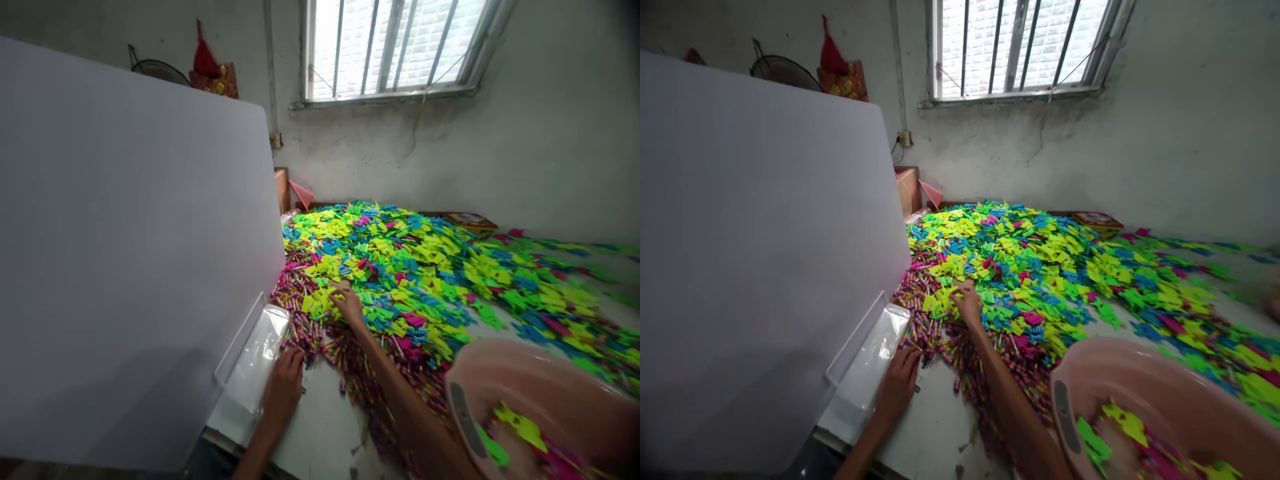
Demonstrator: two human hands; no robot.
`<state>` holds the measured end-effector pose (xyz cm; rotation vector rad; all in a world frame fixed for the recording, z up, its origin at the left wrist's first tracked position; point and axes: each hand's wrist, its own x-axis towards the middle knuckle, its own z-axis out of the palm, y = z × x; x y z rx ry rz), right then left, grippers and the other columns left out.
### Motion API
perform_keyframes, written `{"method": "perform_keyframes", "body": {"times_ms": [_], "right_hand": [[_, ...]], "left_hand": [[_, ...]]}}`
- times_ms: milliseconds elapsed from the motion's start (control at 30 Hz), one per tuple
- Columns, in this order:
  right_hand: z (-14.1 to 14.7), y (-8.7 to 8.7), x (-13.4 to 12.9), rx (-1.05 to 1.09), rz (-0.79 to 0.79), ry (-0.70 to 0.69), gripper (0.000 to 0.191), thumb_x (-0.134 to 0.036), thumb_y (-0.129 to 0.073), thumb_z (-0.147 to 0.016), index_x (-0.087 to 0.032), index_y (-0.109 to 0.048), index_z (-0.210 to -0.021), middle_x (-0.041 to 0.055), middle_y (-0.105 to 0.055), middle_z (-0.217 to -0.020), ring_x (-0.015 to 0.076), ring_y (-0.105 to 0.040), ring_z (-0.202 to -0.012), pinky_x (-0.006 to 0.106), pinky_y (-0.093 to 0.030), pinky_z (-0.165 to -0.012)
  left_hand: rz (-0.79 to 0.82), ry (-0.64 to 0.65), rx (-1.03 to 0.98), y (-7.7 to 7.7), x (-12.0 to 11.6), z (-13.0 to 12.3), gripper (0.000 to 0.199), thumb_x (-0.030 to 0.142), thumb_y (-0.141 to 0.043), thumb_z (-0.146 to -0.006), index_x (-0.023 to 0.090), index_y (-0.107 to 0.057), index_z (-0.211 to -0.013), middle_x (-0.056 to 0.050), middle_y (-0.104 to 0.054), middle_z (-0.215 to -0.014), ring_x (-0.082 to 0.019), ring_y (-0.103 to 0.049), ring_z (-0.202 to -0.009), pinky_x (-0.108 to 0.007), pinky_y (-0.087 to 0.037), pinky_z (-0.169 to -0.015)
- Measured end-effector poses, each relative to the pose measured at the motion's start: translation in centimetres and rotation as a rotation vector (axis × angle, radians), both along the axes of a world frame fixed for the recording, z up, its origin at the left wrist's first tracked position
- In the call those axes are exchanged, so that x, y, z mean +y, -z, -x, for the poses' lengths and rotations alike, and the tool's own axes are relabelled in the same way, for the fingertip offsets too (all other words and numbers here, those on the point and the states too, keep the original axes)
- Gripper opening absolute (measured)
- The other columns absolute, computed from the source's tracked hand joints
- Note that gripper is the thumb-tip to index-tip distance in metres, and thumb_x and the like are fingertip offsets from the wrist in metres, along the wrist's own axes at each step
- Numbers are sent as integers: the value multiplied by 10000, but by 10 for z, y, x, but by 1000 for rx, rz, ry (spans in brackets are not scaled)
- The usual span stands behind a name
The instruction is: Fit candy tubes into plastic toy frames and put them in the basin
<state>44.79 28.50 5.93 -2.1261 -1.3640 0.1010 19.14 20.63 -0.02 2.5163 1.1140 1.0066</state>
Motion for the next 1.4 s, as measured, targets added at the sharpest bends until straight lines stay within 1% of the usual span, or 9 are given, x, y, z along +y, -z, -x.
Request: {"method": "perform_keyframes", "body": {"times_ms": [233,367,467,633,800,933,1000,1133,1400], "right_hand": [[15,8,0,50,-139,12,175,-394,-669,-807,-225,-713,-810,104,-631,-1134,351,-470,-1174,497,-256,-1013],[21,6,1,114,-246,7,248,-419,-656,-799,-193,-658,-696,135,-653,-1017,356,-517,-1133,509,-305,-988],[21,-4,-5,181,-345,-37,280,-442,-548,-857,-191,-633,-770,115,-680,-937,302,-600,-1010,466,-397,-929],[32,-19,-53,269,-437,-146,285,-433,-452,-909,-186,-587,-955,89,-690,-912,222,-656,-814,337,-510,-735],[65,-9,-125,271,-349,-315,205,-374,-516,-912,-223,-634,-987,61,-708,-960,220,-674,-826,315,-529,-707],[91,10,-161,236,-234,-457,209,-306,-522,-928,-247,-619,-1103,64,-705,-1027,235,-675,-929,335,-537,-760],[99,18,-168,213,-185,-490,207,-286,-527,-932,-235,-596,-1120,71,-698,-994,235,-673,-883,333,-533,-723],[106,24,-169,165,-131,-575,66,-242,-554,-932,-224,-616,-944,65,-659,-922,222,-628,-893,318,-503,-762],[108,26,-164,94,-72,-644,87,-214,-526,-946,-205,-599,-899,73,-580,-891,224,-559,-836,328,-456,-740]], "left_hand": [[-42,0,-9,3,-1,0,364,31,-492,-884,203,-574,-1194,-93,-643,-1149,-230,-622,-1077,-467,-517,-970],[-54,-8,-34,-1,-3,0,345,52,-489,-897,210,-583,-1189,-86,-654,-1128,-227,-632,-1053,-450,-530,-944],[-46,-20,-77,-3,-3,0,311,88,-483,-915,203,-590,-1183,-94,-659,-1126,-235,-634,-1043,-452,-529,-936],[40,-16,-180,-11,-3,4,247,186,-481,-948,212,-605,-1160,-86,-678,-1060,-247,-632,-1023,-471,-509,-945],[230,-21,-298,-23,-19,9,291,261,-402,-993,215,-570,-1226,-94,-647,-1099,-222,-609,-1061,-409,-497,-941],[433,14,-354,-25,-44,8,306,302,-405,-993,212,-568,-1237,-73,-652,-1002,-183,-637,-914,-329,-521,-830],[528,22,-390,-24,-52,8,292,337,-465,-969,194,-577,-1198,-65,-659,-952,-172,-645,-846,-295,-526,-765],[672,32,-467,-23,-53,11,260,386,-521,-935,177,-621,-1054,-54,-669,-916,-156,-643,-795,-249,-519,-695],[812,64,-565,-26,-44,17,295,428,-544,-913,159,-629,-998,-27,-654,-801,-122,-608,-673,-226,-505,-636]]}}
